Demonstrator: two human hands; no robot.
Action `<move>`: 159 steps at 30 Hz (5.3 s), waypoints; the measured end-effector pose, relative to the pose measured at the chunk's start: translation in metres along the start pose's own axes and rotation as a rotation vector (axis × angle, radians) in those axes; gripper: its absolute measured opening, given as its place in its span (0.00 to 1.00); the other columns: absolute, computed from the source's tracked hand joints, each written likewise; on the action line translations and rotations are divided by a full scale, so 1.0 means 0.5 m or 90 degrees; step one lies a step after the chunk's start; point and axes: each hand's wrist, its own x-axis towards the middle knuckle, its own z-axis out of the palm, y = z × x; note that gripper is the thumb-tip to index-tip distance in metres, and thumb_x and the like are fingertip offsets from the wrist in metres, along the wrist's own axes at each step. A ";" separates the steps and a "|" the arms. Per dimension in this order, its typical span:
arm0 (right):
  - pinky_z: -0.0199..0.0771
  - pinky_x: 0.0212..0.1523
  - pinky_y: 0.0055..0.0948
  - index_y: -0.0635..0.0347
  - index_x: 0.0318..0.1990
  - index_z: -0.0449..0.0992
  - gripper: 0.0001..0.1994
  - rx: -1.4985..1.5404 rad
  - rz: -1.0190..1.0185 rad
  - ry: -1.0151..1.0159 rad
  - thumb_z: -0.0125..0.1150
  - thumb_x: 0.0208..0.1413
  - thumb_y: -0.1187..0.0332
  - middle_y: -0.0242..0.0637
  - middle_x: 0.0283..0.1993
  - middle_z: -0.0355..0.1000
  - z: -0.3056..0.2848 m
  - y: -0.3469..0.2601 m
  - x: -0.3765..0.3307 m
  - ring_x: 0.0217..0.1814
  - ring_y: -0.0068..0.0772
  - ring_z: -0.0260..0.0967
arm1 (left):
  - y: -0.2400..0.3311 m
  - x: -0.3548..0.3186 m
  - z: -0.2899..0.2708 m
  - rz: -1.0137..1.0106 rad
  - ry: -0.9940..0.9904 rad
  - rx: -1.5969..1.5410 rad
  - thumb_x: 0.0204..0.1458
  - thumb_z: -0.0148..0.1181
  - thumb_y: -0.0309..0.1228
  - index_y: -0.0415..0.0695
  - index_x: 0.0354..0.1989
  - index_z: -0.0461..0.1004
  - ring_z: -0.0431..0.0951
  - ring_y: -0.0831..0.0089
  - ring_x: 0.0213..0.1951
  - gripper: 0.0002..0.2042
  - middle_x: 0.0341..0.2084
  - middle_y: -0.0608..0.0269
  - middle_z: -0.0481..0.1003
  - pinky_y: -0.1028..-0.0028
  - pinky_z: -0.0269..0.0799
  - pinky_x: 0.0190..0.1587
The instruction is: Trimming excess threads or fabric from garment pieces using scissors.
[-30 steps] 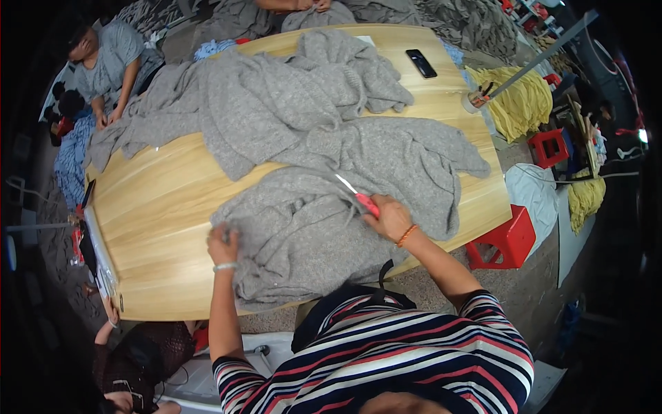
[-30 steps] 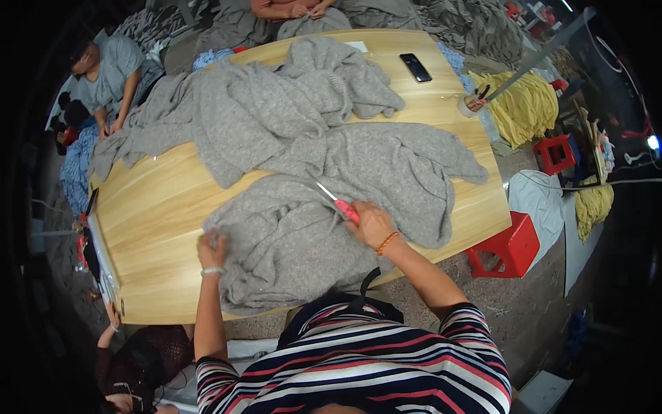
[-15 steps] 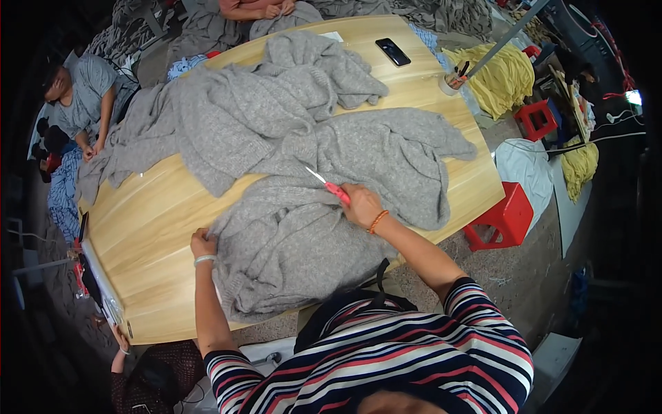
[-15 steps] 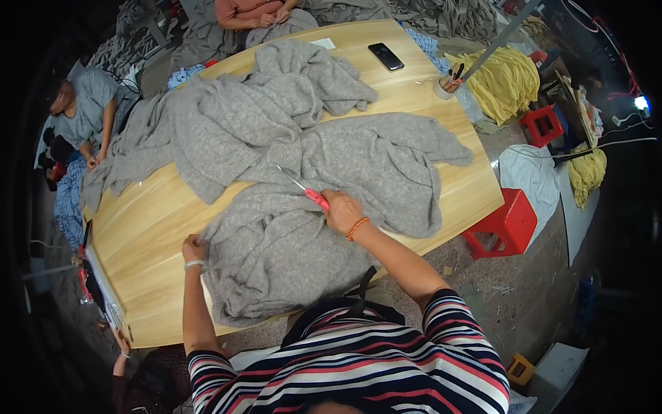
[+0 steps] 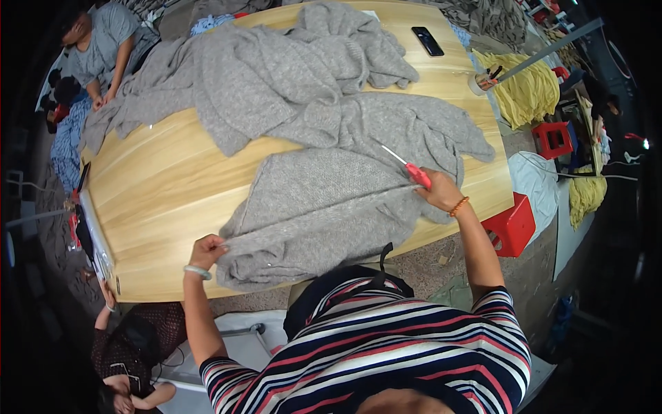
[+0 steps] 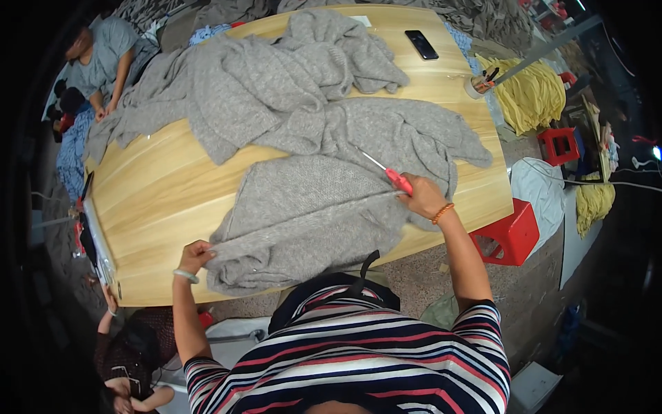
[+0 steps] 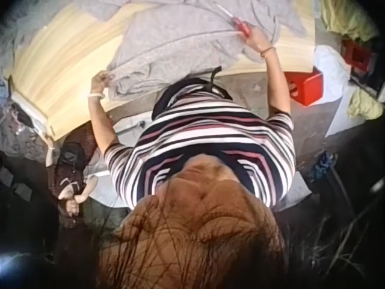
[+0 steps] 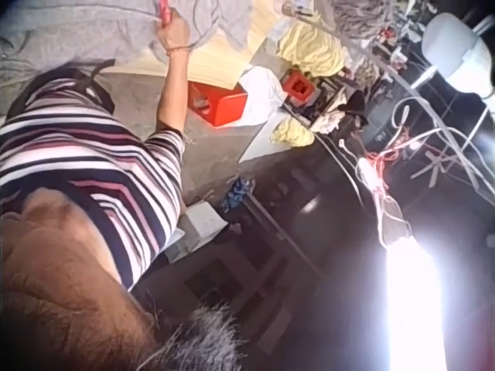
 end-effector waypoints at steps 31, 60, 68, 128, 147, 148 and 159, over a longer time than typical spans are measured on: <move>0.73 0.31 0.43 0.57 0.35 0.75 0.16 -0.206 -0.092 -0.106 0.63 0.55 0.52 0.47 0.25 0.74 0.071 -0.095 -0.138 0.30 0.49 0.75 | 0.118 0.171 0.615 0.447 0.008 0.647 0.56 0.55 0.52 0.57 0.71 0.56 0.34 0.51 0.74 0.34 0.74 0.63 0.46 0.38 0.22 0.69; 0.74 0.28 0.43 0.58 0.32 0.74 0.15 -0.157 -0.226 -0.139 0.61 0.55 0.55 0.46 0.21 0.73 0.165 -0.236 -0.083 0.27 0.49 0.75 | 0.016 0.027 0.461 0.301 0.227 0.628 0.51 0.60 0.50 0.55 0.65 0.67 0.35 0.33 0.71 0.31 0.72 0.59 0.51 0.28 0.21 0.63; 0.72 0.24 0.47 0.58 0.19 0.78 0.22 -0.098 -0.233 -0.037 0.57 0.56 0.50 0.51 0.18 0.71 0.248 -0.255 -0.051 0.23 0.53 0.73 | 0.048 0.047 0.468 0.325 0.195 0.645 0.50 0.62 0.49 0.58 0.60 0.72 0.41 0.35 0.71 0.27 0.71 0.61 0.53 0.30 0.27 0.65; 0.74 0.39 0.43 0.62 0.30 0.73 0.13 -0.064 -0.351 -0.117 0.62 0.48 0.60 0.47 0.28 0.75 0.325 -0.286 -0.051 0.37 0.50 0.75 | -0.273 0.134 0.283 0.025 0.514 0.865 0.55 0.42 0.66 0.66 0.73 0.50 0.43 0.23 0.67 0.38 0.70 0.35 0.45 0.27 0.41 0.60; 0.74 0.38 0.42 0.62 0.35 0.72 0.13 -0.034 -0.385 -0.116 0.61 0.51 0.61 0.47 0.29 0.75 0.326 -0.317 -0.064 0.37 0.50 0.76 | -0.312 0.143 0.283 0.076 0.614 0.834 0.53 0.45 0.65 0.57 0.73 0.51 0.48 0.25 0.66 0.41 0.69 0.36 0.49 0.30 0.44 0.62; 0.74 0.38 0.42 0.62 0.35 0.72 0.13 -0.034 -0.385 -0.117 0.61 0.51 0.61 0.47 0.29 0.75 0.324 -0.315 -0.065 0.37 0.50 0.76 | -0.319 0.145 0.284 0.142 0.665 0.809 0.54 0.45 0.65 0.57 0.72 0.52 0.48 0.25 0.66 0.40 0.69 0.37 0.49 0.30 0.44 0.62; 0.74 0.44 0.45 0.64 0.33 0.75 0.14 -0.006 -0.335 -0.113 0.65 0.47 0.61 0.50 0.33 0.76 0.329 -0.278 -0.069 0.41 0.52 0.76 | -0.292 0.139 0.289 0.103 0.577 0.818 0.54 0.42 0.67 0.60 0.71 0.56 0.48 0.28 0.68 0.39 0.70 0.42 0.51 0.31 0.43 0.63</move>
